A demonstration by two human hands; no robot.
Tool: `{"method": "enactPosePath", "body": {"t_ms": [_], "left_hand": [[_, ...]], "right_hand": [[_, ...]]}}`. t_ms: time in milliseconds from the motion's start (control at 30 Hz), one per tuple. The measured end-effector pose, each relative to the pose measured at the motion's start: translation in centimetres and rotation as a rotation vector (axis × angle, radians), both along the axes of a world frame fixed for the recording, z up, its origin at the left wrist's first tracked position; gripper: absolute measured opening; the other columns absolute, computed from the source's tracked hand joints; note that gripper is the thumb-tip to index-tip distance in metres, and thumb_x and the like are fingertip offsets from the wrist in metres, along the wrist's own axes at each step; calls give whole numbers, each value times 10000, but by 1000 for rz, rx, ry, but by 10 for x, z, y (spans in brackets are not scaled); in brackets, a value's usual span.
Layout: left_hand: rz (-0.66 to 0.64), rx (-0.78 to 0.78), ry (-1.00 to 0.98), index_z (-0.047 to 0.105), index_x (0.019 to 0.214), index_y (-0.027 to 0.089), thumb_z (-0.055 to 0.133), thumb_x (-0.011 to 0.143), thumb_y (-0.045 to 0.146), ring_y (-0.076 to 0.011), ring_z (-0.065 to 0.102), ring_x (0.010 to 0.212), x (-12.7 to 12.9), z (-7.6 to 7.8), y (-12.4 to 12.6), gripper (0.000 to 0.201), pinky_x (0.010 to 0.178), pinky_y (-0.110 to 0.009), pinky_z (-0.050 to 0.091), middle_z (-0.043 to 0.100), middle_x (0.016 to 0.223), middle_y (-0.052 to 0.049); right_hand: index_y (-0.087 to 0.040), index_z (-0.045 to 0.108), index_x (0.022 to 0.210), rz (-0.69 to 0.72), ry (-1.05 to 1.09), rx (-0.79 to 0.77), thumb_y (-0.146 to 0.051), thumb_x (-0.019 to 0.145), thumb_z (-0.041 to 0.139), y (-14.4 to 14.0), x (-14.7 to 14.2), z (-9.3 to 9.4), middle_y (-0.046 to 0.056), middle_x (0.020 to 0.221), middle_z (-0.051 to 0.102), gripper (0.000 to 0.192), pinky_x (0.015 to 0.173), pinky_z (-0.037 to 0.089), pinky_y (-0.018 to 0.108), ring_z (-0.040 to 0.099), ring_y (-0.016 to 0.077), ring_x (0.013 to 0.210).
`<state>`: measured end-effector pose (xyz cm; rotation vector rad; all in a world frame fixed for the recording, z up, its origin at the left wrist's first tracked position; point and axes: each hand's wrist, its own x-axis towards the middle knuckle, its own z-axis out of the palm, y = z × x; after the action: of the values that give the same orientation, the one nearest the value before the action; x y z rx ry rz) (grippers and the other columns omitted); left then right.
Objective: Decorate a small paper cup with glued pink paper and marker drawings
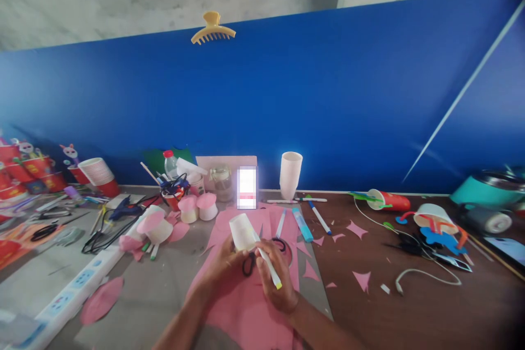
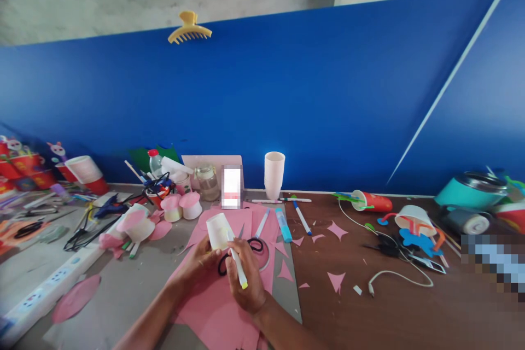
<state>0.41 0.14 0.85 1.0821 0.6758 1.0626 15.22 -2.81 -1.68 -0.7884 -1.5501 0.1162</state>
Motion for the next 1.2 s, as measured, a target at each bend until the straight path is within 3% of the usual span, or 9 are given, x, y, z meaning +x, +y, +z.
{"method": "enactPosePath", "body": {"t_ms": [133, 267, 533, 733, 900, 1200], "left_hand": [[-1, -5, -12, 645, 980, 159, 864, 725, 466, -155, 577, 724, -2, 1, -2, 455, 653, -253, 446, 653, 840, -45], [67, 51, 114, 667, 974, 157, 875, 708, 438, -172, 585, 774, -7, 0, 1, 439, 692, -254, 446, 661, 857, -44], [72, 40, 105, 632, 917, 150, 820, 771, 450, -153, 549, 720, -5, 1, -1, 383, 632, -244, 428, 624, 817, -37], [45, -27, 4, 604, 895, 166, 903, 633, 496, -150, 552, 698, -1, 10, -5, 517, 638, -249, 442, 603, 784, -16], [102, -43, 61, 567, 856, 173, 910, 620, 469, -131, 528, 666, 4, 15, -7, 511, 595, -231, 427, 583, 755, 3], [115, -3, 70, 553, 973, 190, 890, 657, 503, -155, 549, 725, 2, 3, -5, 558, 633, -256, 450, 611, 831, -15]], "right_hand": [[-199, 528, 1319, 74, -176, 128, -208, 997, 439, -10, -2, 11, 117, 1083, 695, 334, 976, 576, 441, 657, 269, 1130], [-188, 508, 1314, 161, -279, 175, -182, 939, 467, -15, -5, 18, 115, 1022, 685, 377, 969, 567, 478, 653, 276, 1088], [-176, 513, 1311, 91, -289, 153, -140, 899, 476, -9, -6, 8, 105, 991, 686, 416, 983, 541, 510, 656, 280, 1040], [-174, 524, 1307, 88, -265, 115, -153, 904, 482, -9, -7, 3, 109, 1034, 687, 406, 992, 541, 497, 650, 290, 1082], [-187, 539, 1291, 80, -265, 76, -171, 921, 492, -8, -6, 1, 109, 1034, 692, 374, 972, 546, 490, 659, 285, 1070], [-190, 533, 1297, 59, -270, 63, -200, 975, 461, -9, -5, 3, 122, 1087, 714, 330, 967, 569, 485, 662, 287, 1114]]}}
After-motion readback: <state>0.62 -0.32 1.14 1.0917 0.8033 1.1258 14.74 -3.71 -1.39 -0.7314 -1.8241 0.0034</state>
